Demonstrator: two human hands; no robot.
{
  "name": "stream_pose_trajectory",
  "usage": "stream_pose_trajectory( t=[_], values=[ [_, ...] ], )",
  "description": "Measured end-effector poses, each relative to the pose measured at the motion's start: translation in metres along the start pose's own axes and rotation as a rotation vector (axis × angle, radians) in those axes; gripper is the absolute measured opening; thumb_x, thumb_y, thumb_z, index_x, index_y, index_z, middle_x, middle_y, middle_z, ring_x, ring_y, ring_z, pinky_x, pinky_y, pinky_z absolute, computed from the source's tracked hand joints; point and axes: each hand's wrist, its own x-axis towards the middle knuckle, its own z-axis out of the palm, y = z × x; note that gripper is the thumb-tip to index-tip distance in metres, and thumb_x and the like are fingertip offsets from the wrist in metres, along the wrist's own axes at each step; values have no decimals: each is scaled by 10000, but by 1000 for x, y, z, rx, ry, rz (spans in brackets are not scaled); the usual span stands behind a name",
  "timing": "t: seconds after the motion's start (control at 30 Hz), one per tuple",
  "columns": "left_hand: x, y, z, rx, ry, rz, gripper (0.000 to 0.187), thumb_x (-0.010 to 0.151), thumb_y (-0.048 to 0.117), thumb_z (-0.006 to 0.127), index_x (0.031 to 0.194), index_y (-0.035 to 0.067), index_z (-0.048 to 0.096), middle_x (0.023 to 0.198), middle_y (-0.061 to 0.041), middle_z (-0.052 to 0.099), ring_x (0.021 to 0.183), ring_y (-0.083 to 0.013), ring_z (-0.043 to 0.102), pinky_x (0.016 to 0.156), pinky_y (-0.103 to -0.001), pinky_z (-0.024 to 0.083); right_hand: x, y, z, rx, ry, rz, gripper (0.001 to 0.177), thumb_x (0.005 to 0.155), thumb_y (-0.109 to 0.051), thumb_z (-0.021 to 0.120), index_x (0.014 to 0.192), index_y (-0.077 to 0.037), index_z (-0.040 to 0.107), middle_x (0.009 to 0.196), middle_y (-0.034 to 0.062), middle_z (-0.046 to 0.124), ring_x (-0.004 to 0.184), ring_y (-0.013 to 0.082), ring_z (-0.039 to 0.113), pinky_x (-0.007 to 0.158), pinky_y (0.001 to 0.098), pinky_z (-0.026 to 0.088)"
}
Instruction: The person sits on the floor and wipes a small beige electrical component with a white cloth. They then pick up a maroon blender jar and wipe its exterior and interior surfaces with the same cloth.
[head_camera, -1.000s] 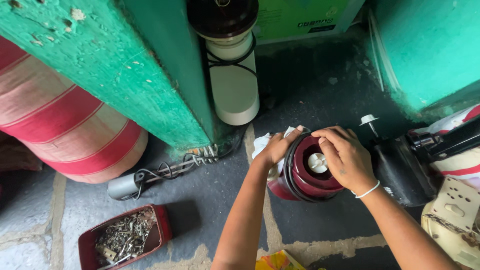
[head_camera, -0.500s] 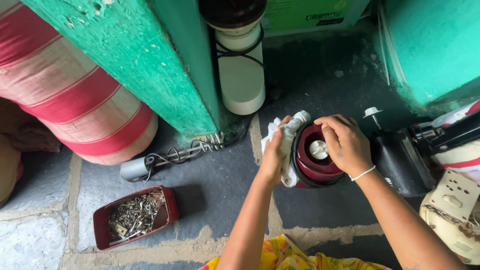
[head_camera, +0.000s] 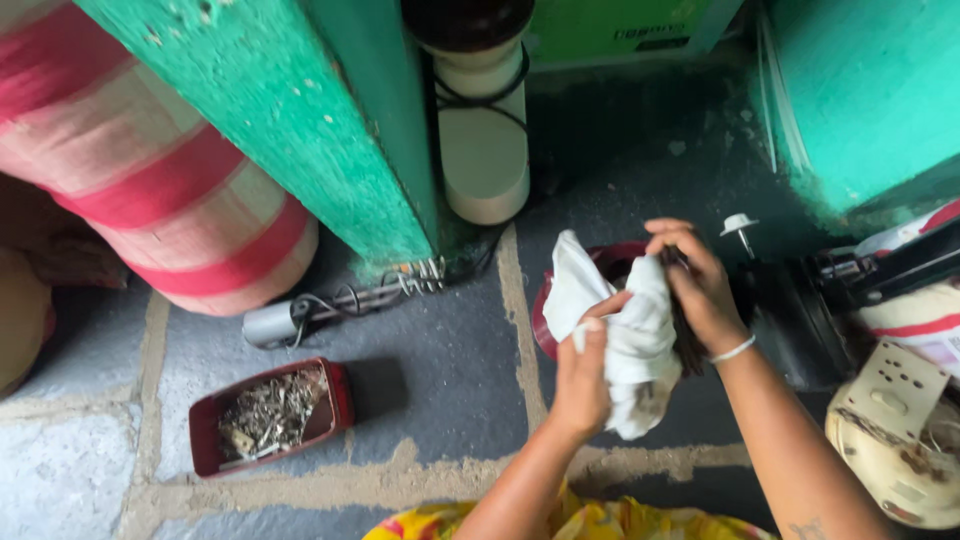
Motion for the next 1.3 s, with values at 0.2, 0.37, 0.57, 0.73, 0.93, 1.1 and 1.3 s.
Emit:
stream_pose_trajectory(
  t=[0.2, 0.37, 0.57, 0.73, 0.93, 1.1, 1.3],
  values=[
    [33, 8, -59, -589, 262, -97, 641, 1057, 529, 383, 1363, -17, 516, 1331, -202, 617, 1218, -342, 613, 1083, -495, 487, -47, 34, -78, 377, 228, 426, 248, 819, 8, 558, 1053, -71, 537, 1592, 159, 535, 1234, 223, 629, 767, 265, 410],
    [49, 48, -96, -743, 371, -52, 737, 1025, 593, 265, 1407, 12, 509, 1385, -196, 596, 1221, -371, 602, 1070, -504, 465, -80, 41, -142, 55, 185, 498, 169, 864, -54, 592, 1020, 1, 629, 1602, 122, 559, 1070, 281, 659, 835, 342, 546],
    [42, 71, -65, -471, 526, 45, 700, 1035, 579, 307, 1434, 37, 498, 1390, -180, 588, 1243, -369, 577, 1064, -503, 467, -64, -63, -114, -1247, 173, 509, 259, 940, -113, 697, 1190, -92, 763, 1175, 128, 749, 1092, 313, 690, 925, 417, 542],
    [9, 65, 8, -549, 329, -339, 685, 944, 619, 390, 1403, 122, 499, 1334, -112, 635, 1253, -287, 586, 1045, -440, 470, -58, -112, -19, -375, 36, -261, 734, 673, -336, 828, 1279, 2, 588, 1338, 212, 592, 1228, 385, 581, 1032, 444, 465],
    [22, 58, -33, -97, -41, 66, 518, 1099, 452, 536, 1366, 9, 523, 1395, -172, 613, 1326, -286, 556, 1148, -436, 443, -76, -80, -7, -208, 351, -27, 526, 758, -33, 692, 1278, -8, 623, 1173, 84, 680, 1083, 195, 655, 1039, 363, 526],
    [40, 34, -53, 394, -59, 12, 576, 960, 308, 634, 1451, 47, 484, 1475, -150, 547, 1391, -289, 519, 1165, -427, 398, -90, -44, -20, 339, 581, 54, 342, 893, 30, 609, 1232, -13, 610, 1216, 77, 667, 1103, 160, 655, 1060, 347, 526],
    [43, -47, -43, 641, -5, 360, 619, 1081, 386, 497, 1589, 46, 403, 1645, -192, 442, 1584, -354, 336, 1306, -451, 214, -127, 119, 31, -1058, 534, -198, 587, 1015, -311, 577, 1455, 57, 451, 1516, 228, 451, 1408, 403, 438, 1162, 514, 371]
  ],
)
